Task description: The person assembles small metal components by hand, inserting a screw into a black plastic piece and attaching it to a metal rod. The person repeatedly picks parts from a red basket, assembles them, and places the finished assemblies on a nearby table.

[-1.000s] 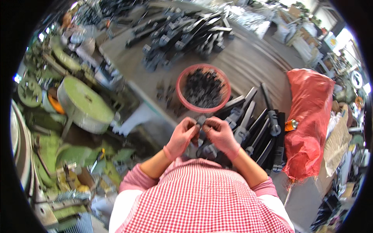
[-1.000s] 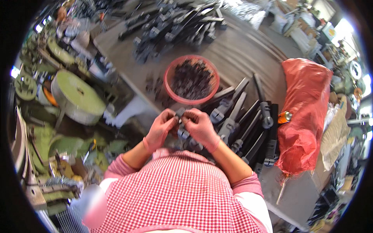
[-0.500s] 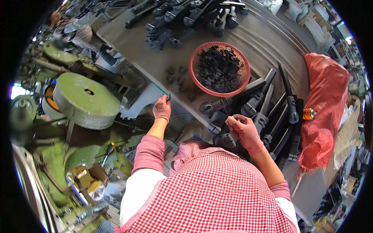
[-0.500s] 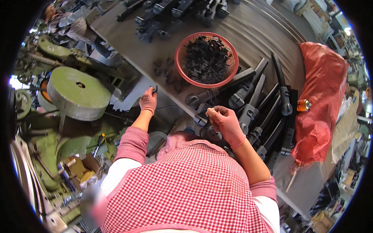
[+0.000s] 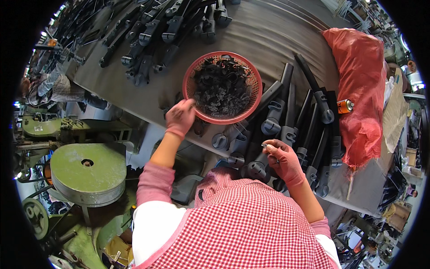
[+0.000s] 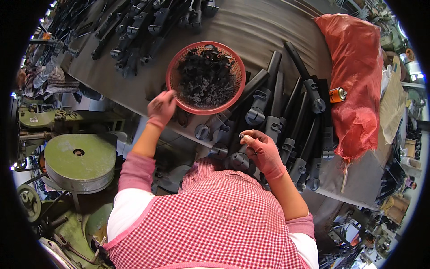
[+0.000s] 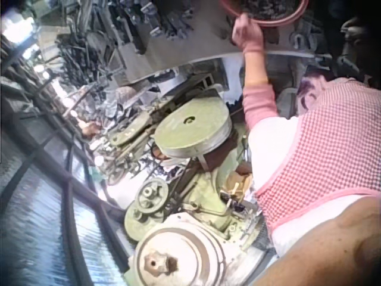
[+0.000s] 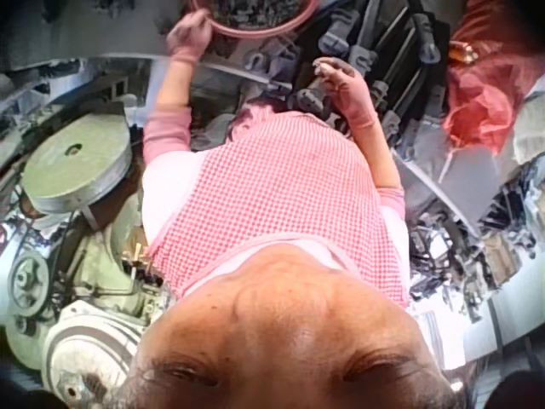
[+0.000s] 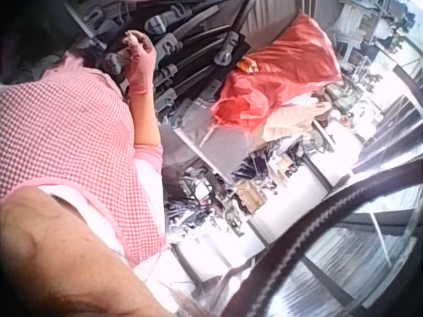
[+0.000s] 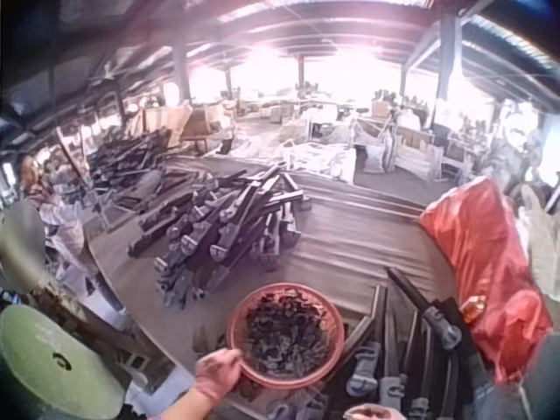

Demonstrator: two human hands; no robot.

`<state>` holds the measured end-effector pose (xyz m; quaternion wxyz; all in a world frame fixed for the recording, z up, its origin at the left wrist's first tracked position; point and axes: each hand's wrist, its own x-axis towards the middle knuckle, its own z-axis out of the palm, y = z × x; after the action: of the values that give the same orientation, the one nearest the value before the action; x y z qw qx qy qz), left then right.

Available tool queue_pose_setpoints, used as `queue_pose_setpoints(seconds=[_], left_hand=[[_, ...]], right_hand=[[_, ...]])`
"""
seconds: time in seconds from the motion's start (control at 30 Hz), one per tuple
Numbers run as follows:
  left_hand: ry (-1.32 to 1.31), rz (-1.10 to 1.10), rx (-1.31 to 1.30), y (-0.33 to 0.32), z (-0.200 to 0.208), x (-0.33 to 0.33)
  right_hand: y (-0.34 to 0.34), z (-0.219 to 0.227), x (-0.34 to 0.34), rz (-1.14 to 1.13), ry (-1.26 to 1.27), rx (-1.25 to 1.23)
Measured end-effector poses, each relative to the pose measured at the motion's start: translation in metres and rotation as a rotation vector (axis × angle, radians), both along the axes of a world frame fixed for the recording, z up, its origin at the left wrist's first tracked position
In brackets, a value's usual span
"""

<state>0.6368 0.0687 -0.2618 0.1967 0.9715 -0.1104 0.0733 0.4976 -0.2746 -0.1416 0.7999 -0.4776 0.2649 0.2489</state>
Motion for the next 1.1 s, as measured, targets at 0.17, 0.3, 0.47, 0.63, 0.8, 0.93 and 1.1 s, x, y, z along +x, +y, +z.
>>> queue_pose_setpoints(seconds=[0.17, 0.3, 0.47, 0.63, 0.8, 0.93, 1.1], left_hand=[[0.301, -0.064, -0.063, -0.082, -0.02, 0.075], [0.411, 0.038, -0.296, -0.088, -0.045, 0.072], [0.458, 0.075, -0.298, -0.092, -0.052, 0.066], [0.486, -0.019, -0.072, -0.104, -0.045, 0.068], [0.553, -0.083, -0.034, -0.102, -0.046, 0.072], [0.686, 0.112, -0.806, -0.104, -0.044, 0.079], [1.023, 0.363, -1.872, -0.097, -0.017, 0.062]], right_hand=[[-0.004, 0.008, -0.006, 0.011, -0.048, -0.037], [-0.007, 0.011, -0.014, -0.03, -0.112, -0.087], [-0.016, -0.005, -0.019, -0.092, -0.003, 0.056], [-0.013, -0.022, -0.007, -0.037, 0.031, 0.036], [0.005, -0.016, 0.01, 0.099, 0.019, 0.068], [0.023, -0.012, 0.019, 0.167, 0.032, 0.073], [0.031, -0.018, 0.026, 0.132, 0.035, 0.071]])
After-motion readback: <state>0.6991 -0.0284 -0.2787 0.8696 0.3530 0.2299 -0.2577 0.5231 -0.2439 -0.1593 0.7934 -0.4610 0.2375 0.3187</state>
